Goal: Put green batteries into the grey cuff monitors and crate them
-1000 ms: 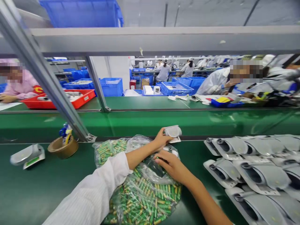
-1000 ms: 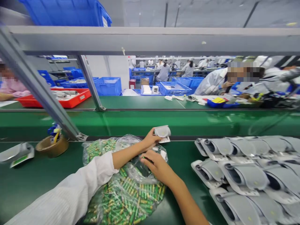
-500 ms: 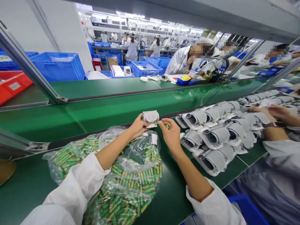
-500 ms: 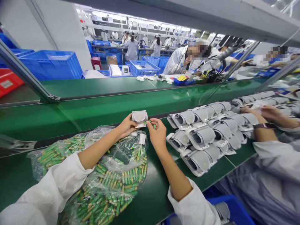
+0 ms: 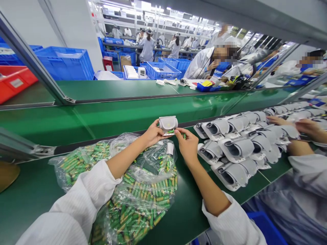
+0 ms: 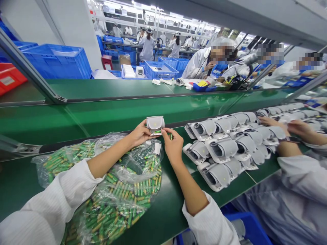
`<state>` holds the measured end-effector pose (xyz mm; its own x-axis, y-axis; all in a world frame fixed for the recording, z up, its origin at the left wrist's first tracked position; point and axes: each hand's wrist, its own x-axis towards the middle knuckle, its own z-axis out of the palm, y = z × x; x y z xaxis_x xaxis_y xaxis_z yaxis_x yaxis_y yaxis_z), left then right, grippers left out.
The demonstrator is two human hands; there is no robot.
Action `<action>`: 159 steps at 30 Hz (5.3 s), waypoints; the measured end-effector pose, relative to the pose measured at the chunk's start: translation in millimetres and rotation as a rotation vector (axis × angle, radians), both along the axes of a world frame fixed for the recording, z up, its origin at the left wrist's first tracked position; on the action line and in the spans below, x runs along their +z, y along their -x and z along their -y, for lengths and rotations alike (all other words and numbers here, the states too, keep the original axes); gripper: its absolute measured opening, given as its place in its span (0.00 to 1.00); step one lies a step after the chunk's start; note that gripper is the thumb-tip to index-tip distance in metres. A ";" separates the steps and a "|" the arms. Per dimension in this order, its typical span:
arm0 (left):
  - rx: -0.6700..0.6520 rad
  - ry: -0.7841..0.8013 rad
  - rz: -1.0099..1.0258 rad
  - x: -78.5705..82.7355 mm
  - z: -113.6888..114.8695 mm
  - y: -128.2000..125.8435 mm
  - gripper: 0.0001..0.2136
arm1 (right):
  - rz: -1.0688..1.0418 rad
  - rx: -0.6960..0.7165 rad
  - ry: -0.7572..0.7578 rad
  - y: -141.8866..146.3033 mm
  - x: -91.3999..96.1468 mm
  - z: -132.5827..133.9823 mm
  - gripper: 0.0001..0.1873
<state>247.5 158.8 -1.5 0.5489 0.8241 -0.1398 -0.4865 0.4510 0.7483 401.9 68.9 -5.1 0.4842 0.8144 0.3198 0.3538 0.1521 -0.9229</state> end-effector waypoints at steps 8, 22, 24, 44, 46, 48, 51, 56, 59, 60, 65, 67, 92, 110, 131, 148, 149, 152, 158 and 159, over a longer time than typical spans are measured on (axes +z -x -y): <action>0.007 0.000 -0.039 0.5 1.1 -1.6 0.38 | -0.034 -0.055 -0.037 -0.6 1.0 0.5 0.22; 0.013 -0.038 -0.119 0.6 5.7 -1.9 0.35 | 0.750 0.186 -0.229 2.9 -2.1 5.2 0.12; 0.008 -0.044 -0.131 0.2 5.4 -1.5 0.37 | 0.751 0.211 -0.213 3.5 -3.9 4.2 0.12; 0.017 -0.017 -0.101 -1.5 1.2 2.9 0.39 | 0.671 0.194 -0.019 -10.4 -14.0 -2.8 0.20; 0.032 -0.017 -0.095 -0.4 0.4 3.3 0.38 | 0.675 0.236 0.071 -11.4 -14.1 -2.9 0.21; 0.037 -0.028 -0.106 0.6 -0.2 3.8 0.38 | 0.664 0.280 0.165 -12.0 -13.1 -2.9 0.22; 0.036 -0.049 -0.154 0.4 -0.2 4.4 0.39 | 0.635 0.369 0.210 -15.0 -9.6 -3.2 0.20; 0.018 -0.072 -0.178 -2.3 -0.7 5.5 0.39 | 0.624 0.447 0.181 -21.2 -2.8 -3.0 0.19; 0.017 -0.092 -0.190 -0.9 -2.1 6.5 0.38 | 0.698 0.445 0.184 -20.8 0.1 -1.3 0.21; 0.017 -0.102 -0.204 0.0 -2.2 6.6 0.38 | 0.733 0.444 0.204 -20.3 0.9 -0.6 0.22; 0.004 -0.162 -0.232 1.2 0.1 2.7 0.40 | 0.790 0.424 0.307 -20.1 3.5 1.4 0.22; -0.002 -0.177 -0.219 -0.6 0.8 0.8 0.39 | 0.718 0.447 0.268 -20.5 3.0 1.5 0.21; 0.005 -0.101 -0.168 2.8 -2.3 5.2 0.35 | 0.873 0.259 0.127 -18.6 -9.0 0.0 0.24; -0.023 -0.124 -0.118 0.2 -0.7 4.6 0.34 | 0.356 0.378 0.078 -7.3 -0.2 6.0 0.23; -0.011 -0.166 -0.175 4.1 4.1 2.7 0.35 | 0.469 0.239 0.107 -11.2 -10.9 1.6 0.22; 0.021 -0.378 -0.266 16.4 3.4 4.6 0.37 | 0.772 0.205 0.357 -2.2 1.6 -1.6 0.12; 0.038 -0.385 -0.298 17.6 2.0 4.9 0.36 | 0.758 0.214 0.351 -0.5 2.7 -4.2 0.11; 0.084 -0.376 -0.375 17.5 -5.5 5.9 0.36 | 0.650 0.218 0.294 2.8 0.9 -14.2 0.10; 0.141 -0.393 -0.406 16.3 -10.3 8.3 0.37 | 0.353 0.267 0.253 8.0 -6.4 -19.6 0.10; 0.144 -0.385 -0.408 15.8 -10.5 8.5 0.37 | 0.370 0.271 0.251 7.6 -6.4 -19.6 0.10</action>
